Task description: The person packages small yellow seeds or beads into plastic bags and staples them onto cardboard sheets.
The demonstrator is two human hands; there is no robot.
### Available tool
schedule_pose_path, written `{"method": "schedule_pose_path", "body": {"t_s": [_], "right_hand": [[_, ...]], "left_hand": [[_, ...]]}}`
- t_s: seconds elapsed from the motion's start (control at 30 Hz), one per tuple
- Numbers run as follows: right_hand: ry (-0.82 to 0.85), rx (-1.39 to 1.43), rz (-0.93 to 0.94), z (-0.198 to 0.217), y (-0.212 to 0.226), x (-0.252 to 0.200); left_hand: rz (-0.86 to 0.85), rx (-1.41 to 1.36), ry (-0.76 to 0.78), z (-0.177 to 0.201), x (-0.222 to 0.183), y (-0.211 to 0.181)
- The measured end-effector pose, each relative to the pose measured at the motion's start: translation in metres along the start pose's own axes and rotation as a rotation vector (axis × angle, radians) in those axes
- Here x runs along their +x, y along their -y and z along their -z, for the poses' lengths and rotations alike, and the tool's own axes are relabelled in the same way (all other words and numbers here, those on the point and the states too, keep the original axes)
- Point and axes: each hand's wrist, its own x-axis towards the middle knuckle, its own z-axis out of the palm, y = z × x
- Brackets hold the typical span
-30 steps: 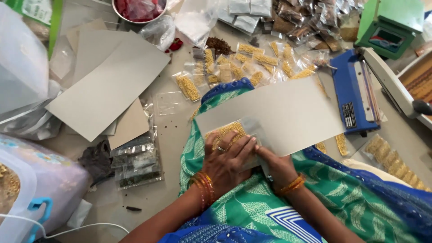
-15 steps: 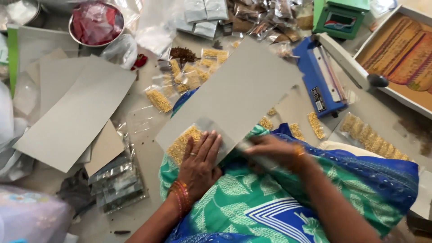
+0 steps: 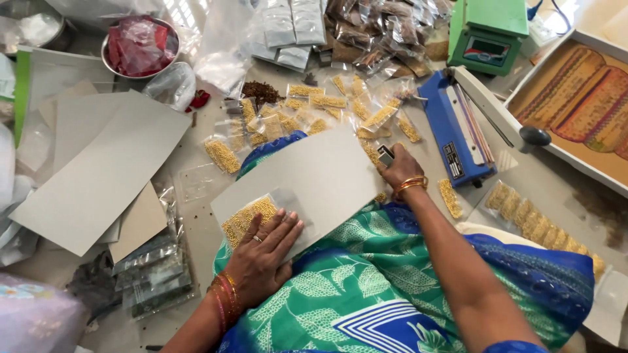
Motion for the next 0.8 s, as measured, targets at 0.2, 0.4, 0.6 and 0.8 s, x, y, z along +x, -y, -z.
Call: {"method": "schedule_pose_path", "body": {"t_s": [0.2, 0.4, 0.6, 0.8], "right_hand": [[-0.224, -0.028, -0.088, -0.001, -0.062, 0.041], [-0.557, -0.129, 0.186, 0.101, 0.060, -0.054], [-0.295, 0.302, 1.307, 0.044, 0.151, -0.150], [0.006, 0.301, 1.232, 0.050, 0.133, -0.164]], "left_hand": [[-0.044, -0.061, 0.138, 0.020, 0.008, 0.002], [-0.060, -0.083, 0.082, 0.019, 0.008, 0.000], [-0.003, -0.062, -0.151, -0.014, -0.024, 0.007], [0.025, -0.219, -0.405, -0.025, -0.031, 0.010]]}}
